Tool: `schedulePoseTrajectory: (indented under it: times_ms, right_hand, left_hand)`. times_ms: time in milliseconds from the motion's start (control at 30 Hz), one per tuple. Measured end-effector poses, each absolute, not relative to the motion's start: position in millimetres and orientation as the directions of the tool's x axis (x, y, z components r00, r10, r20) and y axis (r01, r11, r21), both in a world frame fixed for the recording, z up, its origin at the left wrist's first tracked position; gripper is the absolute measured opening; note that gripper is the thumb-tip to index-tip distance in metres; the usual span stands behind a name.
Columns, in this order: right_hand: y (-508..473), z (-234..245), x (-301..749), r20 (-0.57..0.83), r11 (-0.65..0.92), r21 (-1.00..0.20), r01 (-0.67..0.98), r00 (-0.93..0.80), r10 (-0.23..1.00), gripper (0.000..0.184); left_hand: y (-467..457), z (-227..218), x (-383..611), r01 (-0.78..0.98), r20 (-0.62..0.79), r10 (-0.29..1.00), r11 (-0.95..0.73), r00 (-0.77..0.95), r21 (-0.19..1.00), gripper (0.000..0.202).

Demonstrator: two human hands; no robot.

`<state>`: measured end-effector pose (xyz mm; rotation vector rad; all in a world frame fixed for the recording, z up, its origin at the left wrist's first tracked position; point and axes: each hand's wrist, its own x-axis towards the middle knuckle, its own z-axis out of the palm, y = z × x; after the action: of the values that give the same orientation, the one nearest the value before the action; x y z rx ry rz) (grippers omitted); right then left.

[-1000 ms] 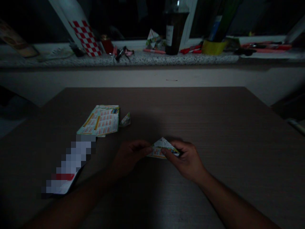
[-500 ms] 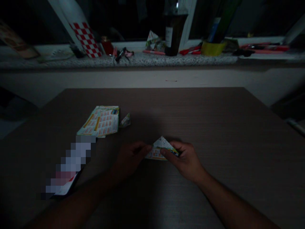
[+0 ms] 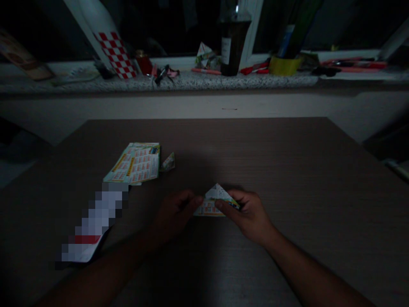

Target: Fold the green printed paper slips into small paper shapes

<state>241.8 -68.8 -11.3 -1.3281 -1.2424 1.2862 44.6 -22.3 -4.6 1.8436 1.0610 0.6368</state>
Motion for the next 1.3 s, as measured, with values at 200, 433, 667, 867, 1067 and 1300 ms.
schedulePoseTrajectory:
  times_ms: [200,433,667,867,1067,1300]
  right_hand:
    - [-68,-11,242,-0.125,-0.122,-0.992,0.04,-0.061,0.99,0.023]
    - [-67,-15,244,-0.165,-0.175,-0.977,-0.119,-0.091,0.982,0.026]
    - [-60,-12,247,-0.188,-0.18,-0.932,-0.315,-0.005,0.982,0.029]
    - [-64,-4,245,-0.09,-0.097,-0.977,-0.191,-0.047,0.995,0.044]
    - [-66,-3,244,0.022,0.014,-0.997,-0.082,-0.098,0.995,0.04]
    - [-67,-7,248,0.122,0.122,-0.993,-0.008,-0.121,0.985,0.024]
  left_hand:
    - [-20,-3,43,0.406,0.015,0.839,-0.279,0.545,0.87,0.042]
    - [-21,-1,42,0.396,0.029,0.836,-0.29,0.548,0.871,0.039]
    - [-15,-5,37,0.337,-0.044,0.826,-0.18,0.561,0.924,0.042]
    - [-16,-7,37,0.267,-0.119,0.775,-0.067,0.621,0.961,0.044]
    - [-15,-7,37,0.305,-0.121,0.745,-0.115,0.656,0.945,0.043]
    - [-19,1,43,0.319,0.05,0.637,-0.45,0.769,0.834,0.032]
